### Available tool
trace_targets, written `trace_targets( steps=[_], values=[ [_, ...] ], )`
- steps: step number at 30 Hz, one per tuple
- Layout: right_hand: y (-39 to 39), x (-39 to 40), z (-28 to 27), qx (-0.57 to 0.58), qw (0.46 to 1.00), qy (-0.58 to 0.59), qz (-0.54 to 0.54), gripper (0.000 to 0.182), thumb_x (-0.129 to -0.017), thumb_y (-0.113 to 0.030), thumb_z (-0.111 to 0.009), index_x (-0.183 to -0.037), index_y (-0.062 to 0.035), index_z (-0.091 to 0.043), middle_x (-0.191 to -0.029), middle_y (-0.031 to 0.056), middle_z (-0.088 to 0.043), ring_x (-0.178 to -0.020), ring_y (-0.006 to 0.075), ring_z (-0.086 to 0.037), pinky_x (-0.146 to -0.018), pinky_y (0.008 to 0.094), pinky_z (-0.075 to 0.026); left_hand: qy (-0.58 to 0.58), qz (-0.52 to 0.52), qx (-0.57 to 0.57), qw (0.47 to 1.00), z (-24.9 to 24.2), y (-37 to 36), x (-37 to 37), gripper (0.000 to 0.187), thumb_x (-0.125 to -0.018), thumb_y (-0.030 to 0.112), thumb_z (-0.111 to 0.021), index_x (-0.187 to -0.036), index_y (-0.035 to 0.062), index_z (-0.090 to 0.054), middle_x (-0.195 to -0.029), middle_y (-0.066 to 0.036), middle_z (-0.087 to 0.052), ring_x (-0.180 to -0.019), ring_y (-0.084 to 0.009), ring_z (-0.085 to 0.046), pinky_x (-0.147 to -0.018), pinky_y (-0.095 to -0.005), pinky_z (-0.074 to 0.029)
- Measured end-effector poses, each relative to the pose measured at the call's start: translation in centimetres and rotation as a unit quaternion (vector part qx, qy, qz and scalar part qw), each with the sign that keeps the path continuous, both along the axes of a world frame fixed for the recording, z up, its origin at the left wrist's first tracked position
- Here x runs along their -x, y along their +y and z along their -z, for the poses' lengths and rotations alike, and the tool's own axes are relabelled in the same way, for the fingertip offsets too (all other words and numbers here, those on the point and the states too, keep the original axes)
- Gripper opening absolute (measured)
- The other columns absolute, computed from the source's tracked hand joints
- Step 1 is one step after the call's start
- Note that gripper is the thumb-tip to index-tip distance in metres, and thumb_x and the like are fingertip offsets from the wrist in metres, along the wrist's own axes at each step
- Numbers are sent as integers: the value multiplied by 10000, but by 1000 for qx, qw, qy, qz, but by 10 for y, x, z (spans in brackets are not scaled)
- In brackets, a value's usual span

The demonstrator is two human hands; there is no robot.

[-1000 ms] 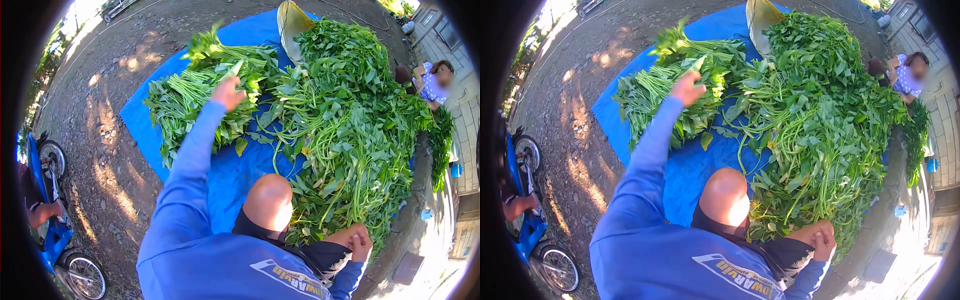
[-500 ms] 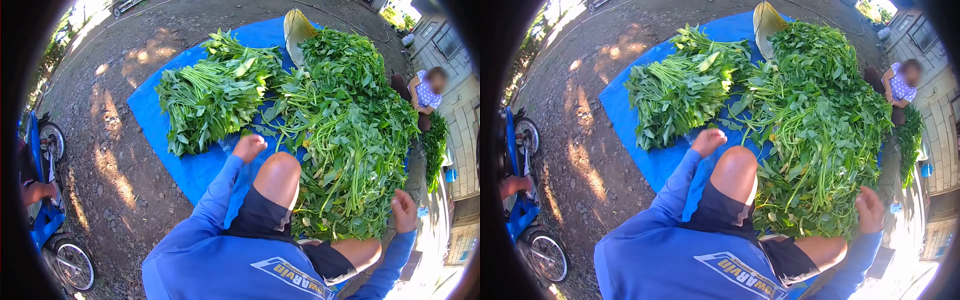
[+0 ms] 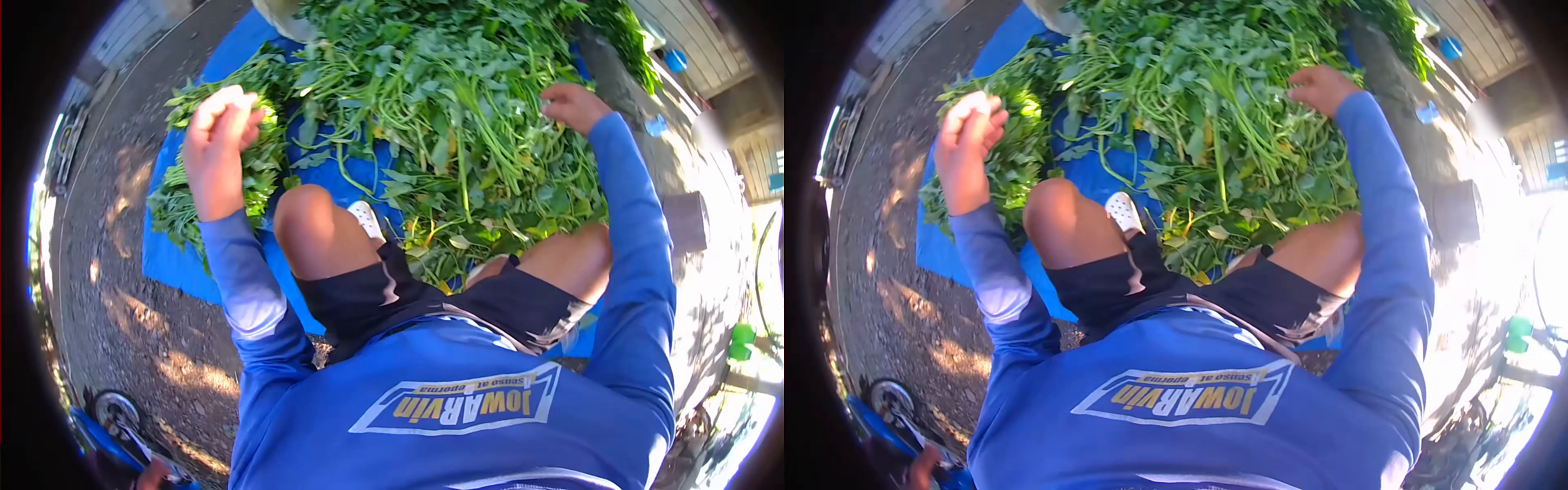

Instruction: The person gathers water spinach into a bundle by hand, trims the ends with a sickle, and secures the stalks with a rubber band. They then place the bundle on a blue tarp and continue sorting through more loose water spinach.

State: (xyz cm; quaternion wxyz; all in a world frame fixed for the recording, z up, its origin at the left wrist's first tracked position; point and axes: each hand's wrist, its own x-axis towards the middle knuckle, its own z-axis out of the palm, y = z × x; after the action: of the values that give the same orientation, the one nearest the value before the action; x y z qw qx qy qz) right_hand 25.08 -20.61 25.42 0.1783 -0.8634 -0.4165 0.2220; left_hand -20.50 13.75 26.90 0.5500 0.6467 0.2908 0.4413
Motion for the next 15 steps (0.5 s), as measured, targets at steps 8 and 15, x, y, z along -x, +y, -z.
trace_targets(
  steps=[8,15],
  values=[
    [39,-46,161,1,984,-113,134,327,-908,-348,-725,-1059,-66,-791,-1057,149,-781,-901,299,-746,-862,444,-585,53,221,-92,969,-36,-13,-154,325,-988,294,-737,-1202,50,-720,-1093,-56,-767,-940,-127,-722,-821,-260,-523],
    [69,53,219,-34,966,-145,213,412,-874,-309,-717,-1212,-72,-734,-1262,211,-693,-1175,401,-651,-1038,480,-518,192,298,-168,920,71,12,-217,306,-997,287,-727,-1131,12,-714,-938,0,-702,-842,-68,-617,-744,-253,-495]
  ],
)
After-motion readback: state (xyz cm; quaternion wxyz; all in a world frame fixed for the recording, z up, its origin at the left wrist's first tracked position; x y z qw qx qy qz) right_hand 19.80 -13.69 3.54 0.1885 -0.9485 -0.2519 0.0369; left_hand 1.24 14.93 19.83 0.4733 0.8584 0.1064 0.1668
